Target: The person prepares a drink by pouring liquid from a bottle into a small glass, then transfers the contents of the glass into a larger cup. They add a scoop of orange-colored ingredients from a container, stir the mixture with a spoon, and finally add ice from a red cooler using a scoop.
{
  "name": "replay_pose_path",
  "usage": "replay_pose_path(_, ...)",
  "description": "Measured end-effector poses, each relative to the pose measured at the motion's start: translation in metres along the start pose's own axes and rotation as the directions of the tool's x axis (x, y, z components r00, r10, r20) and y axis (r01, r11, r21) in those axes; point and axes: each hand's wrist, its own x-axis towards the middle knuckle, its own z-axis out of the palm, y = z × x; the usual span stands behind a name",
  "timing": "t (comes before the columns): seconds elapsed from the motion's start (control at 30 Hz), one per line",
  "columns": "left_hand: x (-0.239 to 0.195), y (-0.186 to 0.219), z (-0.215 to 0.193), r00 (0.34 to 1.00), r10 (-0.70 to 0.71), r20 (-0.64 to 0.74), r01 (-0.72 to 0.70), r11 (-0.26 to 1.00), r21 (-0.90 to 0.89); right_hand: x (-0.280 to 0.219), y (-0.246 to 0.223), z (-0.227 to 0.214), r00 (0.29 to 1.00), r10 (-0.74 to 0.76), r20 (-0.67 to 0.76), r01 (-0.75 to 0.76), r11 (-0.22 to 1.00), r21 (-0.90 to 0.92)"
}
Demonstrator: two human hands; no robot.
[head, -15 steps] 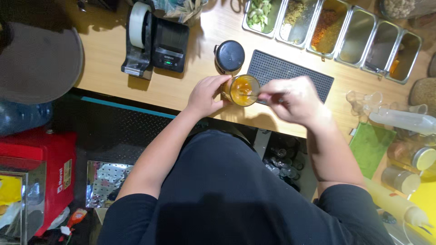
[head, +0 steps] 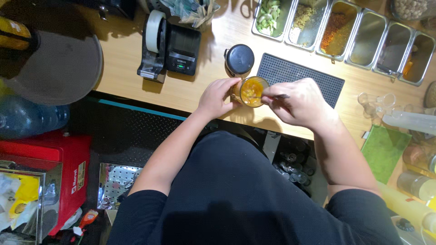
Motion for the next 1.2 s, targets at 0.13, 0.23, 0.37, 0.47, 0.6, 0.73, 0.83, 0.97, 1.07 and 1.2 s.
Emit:
replay_pose_path(0.13, 0.0, -0.001, 0.0, 1.0, 0.003, 0.007, -0.003, 1.0, -0.011, 0.0, 0.001, 0.011, 0.995, 0.028, -0.093, -0.032, 0.999, -0.034)
replay_pose_path(0.23, 0.001, -0.001, 0.0, 1.0, -0.001, 0.011, 0.001, 1.0, -0.011, -0.002, 0.003, 0.005, 0.997, 0.076, 0.024, -0.076, 0.996, 0.039)
replay_pose_path(0.37, 0.001, -0.001, -0.001, 1.0, 0.007, 0.014, -0.007, 1.0, -0.023, -0.004, 0.005, 0.004, 0.992, 0.123, -0.034, -0.126, 0.985, -0.118)
replay_pose_path(0.47, 0.001, -0.002, 0.001, 0.994, -0.08, 0.068, 0.088, 0.988, -0.124, -0.007, 0.008, 0.006, 0.991, 0.127, 0.032, -0.126, 0.991, -0.049)
replay_pose_path(0.6, 0.0, -0.005, -0.001, 0.999, 0.008, 0.037, -0.005, 0.996, -0.085, -0.007, 0.005, 0.011, 0.98, 0.184, 0.071, -0.185, 0.983, -0.001)
replay_pose_path(0.73, -0.003, 0.001, -0.009, 0.997, -0.054, 0.063, 0.058, 0.995, -0.075, -0.01, 0.007, 0.01, 0.972, 0.235, 0.014, -0.234, 0.971, -0.043)
replay_pose_path(0.83, -0.005, 0.002, -0.014, 0.997, -0.047, 0.068, 0.05, 0.998, -0.049, -0.01, 0.007, 0.01, 0.963, 0.226, 0.148, -0.224, 0.974, -0.03)
replay_pose_path(0.97, -0.004, -0.003, -0.007, 0.997, -0.031, 0.068, 0.037, 0.995, -0.089, 0.003, 0.014, 0.007, 0.98, 0.196, 0.041, -0.191, 0.976, -0.108)
replay_pose_path(1.07, 0.002, -0.008, 0.007, 1.0, 0.017, 0.014, -0.015, 0.992, -0.122, 0.01, 0.009, 0.011, 0.99, 0.078, 0.116, -0.082, 0.996, 0.037)
replay_pose_path(1.2, 0.004, -0.003, 0.002, 0.999, -0.003, 0.039, 0.004, 1.0, -0.021, 0.012, 0.017, -0.005, 0.993, 0.064, 0.104, -0.051, 0.991, -0.128)
